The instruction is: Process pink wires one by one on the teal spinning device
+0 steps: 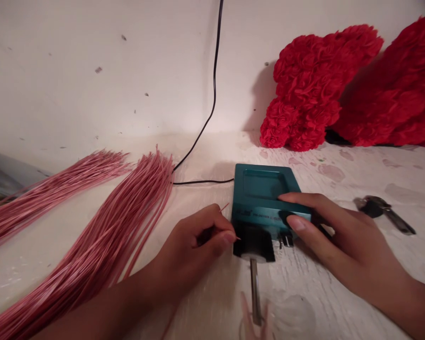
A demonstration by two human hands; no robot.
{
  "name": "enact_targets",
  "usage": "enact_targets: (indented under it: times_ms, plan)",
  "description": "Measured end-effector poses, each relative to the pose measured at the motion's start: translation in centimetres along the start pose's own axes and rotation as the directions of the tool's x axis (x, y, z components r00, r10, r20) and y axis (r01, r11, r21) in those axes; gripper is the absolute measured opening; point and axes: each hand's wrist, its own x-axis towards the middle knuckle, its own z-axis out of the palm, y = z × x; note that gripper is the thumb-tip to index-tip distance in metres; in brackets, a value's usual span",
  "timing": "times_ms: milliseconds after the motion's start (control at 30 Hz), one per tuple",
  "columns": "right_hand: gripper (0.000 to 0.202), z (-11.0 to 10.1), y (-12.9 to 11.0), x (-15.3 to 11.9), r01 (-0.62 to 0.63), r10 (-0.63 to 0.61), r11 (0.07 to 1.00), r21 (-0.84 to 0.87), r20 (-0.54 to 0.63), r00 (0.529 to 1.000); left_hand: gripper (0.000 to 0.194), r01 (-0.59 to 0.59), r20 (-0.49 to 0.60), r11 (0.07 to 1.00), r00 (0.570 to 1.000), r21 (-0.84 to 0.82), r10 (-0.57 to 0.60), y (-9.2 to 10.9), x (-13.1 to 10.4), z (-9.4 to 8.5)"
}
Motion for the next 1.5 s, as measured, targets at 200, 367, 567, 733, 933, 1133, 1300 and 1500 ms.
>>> enact_targets:
  times_ms: [200,367,567,733,933,1133,1300,1500]
  plan:
    - [0.031,-0.1,-0.1,0.1,-0.017,0.017,0.999,0.027,0.014,1.000,0.016,-0.111,-0.145,0.970,0.979,0.216,0.144,-0.1,-0.3,0.1]
    - [0.031,-0.1,-0.1,0.0,-0.028,0.027,0.999,0.032,0.020,0.999,0.017,-0.101,-0.221,0.901,0.952,0.422,0.210,-0.4,-0.5,0.0]
    - [0.030,-0.1,0.0,0.0,-0.017,0.016,0.999,0.045,0.027,1.000,0.015,-0.030,-0.313,0.752,0.898,0.658,0.310,-0.3,-0.5,-0.7]
    - [0.033,0.0,-0.1,0.0,-0.008,0.008,0.998,0.063,0.011,1.000,0.015,-0.059,-0.384,0.880,0.884,0.472,0.265,0.5,-0.7,-1.3]
    - [0.034,0.1,-0.3,0.0,-0.034,0.033,0.994,0.106,0.018,0.999,0.025,0.098,-0.228,0.969,0.962,-0.228,-0.151,0.9,-0.8,-0.9]
    - [0.036,0.2,0.0,0.0,-0.039,0.036,0.992,0.119,0.027,0.999,0.027,0.080,-0.238,0.986,0.965,-0.145,-0.113,0.4,-1.1,-1.2]
    - [0.034,0.3,0.1,0.0,-0.033,0.032,0.996,0.084,0.015,0.999,0.022,0.056,-0.426,0.963,0.902,0.262,0.064,0.6,-1.0,-0.6]
    - [0.034,0.3,0.0,-0.1,-0.032,0.033,0.997,0.072,-0.004,0.999,0.012,0.020,-0.574,0.877,0.763,0.480,0.297,1.0,-1.2,-0.3]
